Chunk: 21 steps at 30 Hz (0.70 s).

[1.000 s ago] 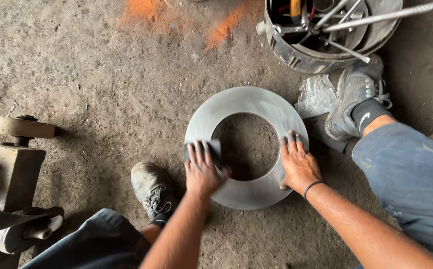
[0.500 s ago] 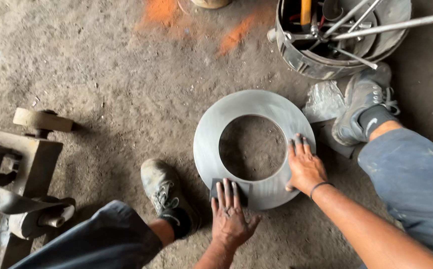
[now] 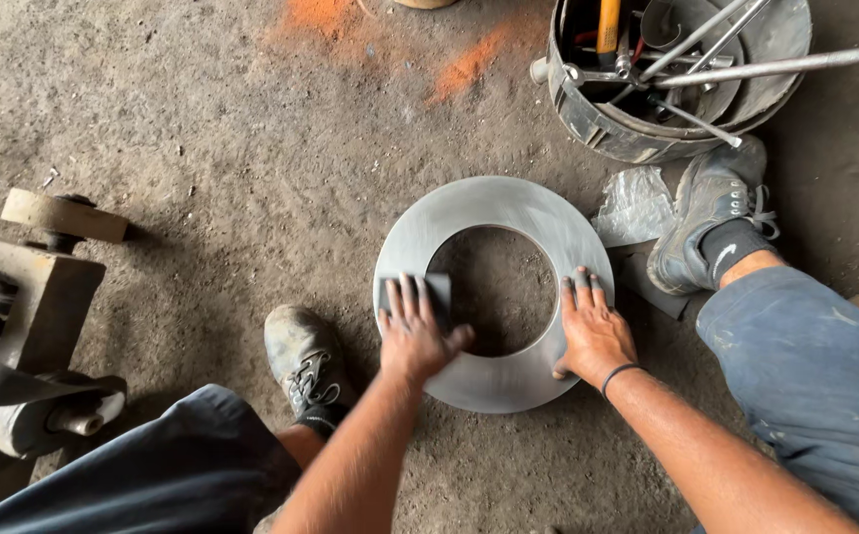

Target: The person sands the surface of a circular metal brake rotor by hand with a piece of sandpaper.

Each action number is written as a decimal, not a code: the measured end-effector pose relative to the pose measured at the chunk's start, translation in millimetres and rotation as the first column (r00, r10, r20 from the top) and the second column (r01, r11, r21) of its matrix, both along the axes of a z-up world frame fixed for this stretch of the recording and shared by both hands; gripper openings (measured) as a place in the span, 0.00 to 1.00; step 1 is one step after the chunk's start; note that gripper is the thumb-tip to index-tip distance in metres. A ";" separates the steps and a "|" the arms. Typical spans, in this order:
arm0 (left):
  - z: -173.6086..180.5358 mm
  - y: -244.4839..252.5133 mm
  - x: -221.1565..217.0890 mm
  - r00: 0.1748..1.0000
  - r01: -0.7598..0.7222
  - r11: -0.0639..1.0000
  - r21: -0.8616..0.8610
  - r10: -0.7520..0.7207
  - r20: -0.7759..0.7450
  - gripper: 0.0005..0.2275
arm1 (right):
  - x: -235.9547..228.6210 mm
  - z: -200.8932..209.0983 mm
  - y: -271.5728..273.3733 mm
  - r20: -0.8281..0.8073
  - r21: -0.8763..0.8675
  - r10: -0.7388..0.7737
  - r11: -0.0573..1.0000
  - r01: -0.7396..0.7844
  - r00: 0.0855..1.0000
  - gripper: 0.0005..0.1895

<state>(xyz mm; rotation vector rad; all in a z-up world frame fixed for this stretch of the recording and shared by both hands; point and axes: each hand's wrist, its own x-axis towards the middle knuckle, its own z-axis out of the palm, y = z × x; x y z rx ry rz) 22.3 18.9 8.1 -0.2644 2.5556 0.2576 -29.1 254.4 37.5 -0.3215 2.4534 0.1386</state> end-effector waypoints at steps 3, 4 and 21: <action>13.2 30.6 60.8 0.994 0.082 0.997 -0.015 -0.080 0.078 0.51 | -3.2 -2.4 3.0 -0.022 -0.013 0.007 1.000 -0.007 1.000 0.78; 15.5 41.6 76.3 0.990 0.065 0.998 0.021 -0.067 0.121 0.51 | -2.9 -3.8 3.8 -0.025 -0.014 0.008 1.000 -0.008 1.000 0.78; -31.7 -36.2 -15.3 0.977 -0.197 0.980 0.019 0.198 -0.084 0.55 | -7.7 -1.8 -4.5 0.035 0.053 0.006 0.999 -0.008 0.999 0.81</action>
